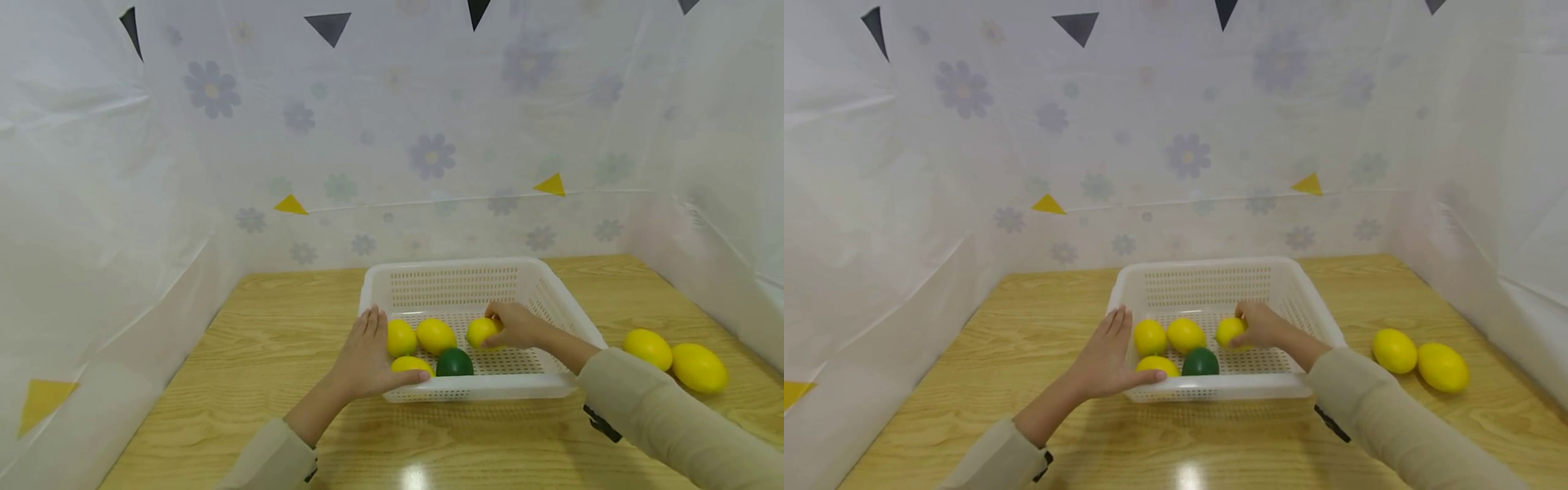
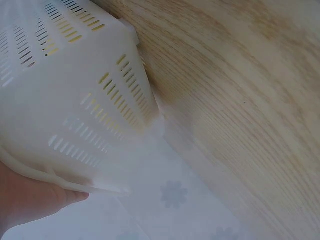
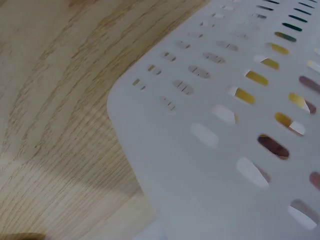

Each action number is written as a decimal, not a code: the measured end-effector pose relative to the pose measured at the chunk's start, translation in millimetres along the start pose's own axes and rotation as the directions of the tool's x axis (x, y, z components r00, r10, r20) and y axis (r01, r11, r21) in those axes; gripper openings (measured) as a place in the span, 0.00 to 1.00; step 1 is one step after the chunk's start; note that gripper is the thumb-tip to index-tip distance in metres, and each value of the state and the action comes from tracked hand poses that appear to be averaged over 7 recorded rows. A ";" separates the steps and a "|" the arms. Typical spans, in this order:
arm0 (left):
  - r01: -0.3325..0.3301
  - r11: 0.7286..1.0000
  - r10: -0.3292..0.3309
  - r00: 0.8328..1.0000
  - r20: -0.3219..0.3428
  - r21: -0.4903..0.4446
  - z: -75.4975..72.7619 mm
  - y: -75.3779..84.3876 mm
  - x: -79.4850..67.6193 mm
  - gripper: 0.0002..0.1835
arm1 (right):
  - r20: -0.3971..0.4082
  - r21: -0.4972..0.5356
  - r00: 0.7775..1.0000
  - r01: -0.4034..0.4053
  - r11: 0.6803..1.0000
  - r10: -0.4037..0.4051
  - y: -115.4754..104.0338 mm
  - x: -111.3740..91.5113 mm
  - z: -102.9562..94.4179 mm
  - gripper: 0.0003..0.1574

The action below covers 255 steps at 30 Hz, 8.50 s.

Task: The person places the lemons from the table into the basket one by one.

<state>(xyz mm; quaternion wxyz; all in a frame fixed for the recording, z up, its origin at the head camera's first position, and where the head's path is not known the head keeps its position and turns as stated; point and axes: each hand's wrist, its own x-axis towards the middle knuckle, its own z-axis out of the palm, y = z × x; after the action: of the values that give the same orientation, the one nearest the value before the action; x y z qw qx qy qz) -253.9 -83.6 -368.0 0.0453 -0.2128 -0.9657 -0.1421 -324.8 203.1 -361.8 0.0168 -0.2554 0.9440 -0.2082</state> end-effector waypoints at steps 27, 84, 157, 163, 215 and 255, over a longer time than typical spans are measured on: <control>0.010 1.000 -0.010 1.000 0.008 -0.011 -1.4 1.3 -0.7 0.69 | 0.031 0.019 0.999 0.018 1.000 -0.019 -0.5 -5.4 -4.3 0.34; 0.017 1.000 -0.017 1.000 0.022 -0.020 -0.7 1.1 1.6 0.67 | -0.485 -0.034 0.874 -0.059 0.998 0.036 63.7 -66.0 -54.8 0.32; -0.001 1.000 0.001 1.000 0.002 -0.007 -1.0 1.1 1.9 0.69 | -0.409 -0.211 0.858 -0.420 0.883 0.311 127.0 -123.3 -33.5 0.33; -0.002 1.000 0.001 1.000 -0.004 -0.002 -1.0 1.3 1.6 0.70 | -0.415 -0.208 0.860 -0.408 0.889 0.298 125.0 -123.1 -31.8 0.34; 0.012 1.000 -0.012 1.000 0.008 -0.004 -0.8 1.3 2.1 0.66 | -0.418 -0.182 0.879 -0.328 0.927 0.229 121.5 -113.0 -29.9 0.41; -0.002 1.000 0.002 1.000 -0.003 -0.009 0.2 0.0 2.5 0.69 | -0.472 -0.162 0.866 -0.270 0.949 0.166 92.0 -93.2 -64.3 0.40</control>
<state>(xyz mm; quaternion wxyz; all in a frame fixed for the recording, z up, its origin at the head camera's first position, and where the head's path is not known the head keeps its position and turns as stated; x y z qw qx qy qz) -256.2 -82.5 -367.8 0.0461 -0.2138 -0.9647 -0.1466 -296.4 345.5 -347.0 -0.2083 -0.0913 0.9619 -0.1517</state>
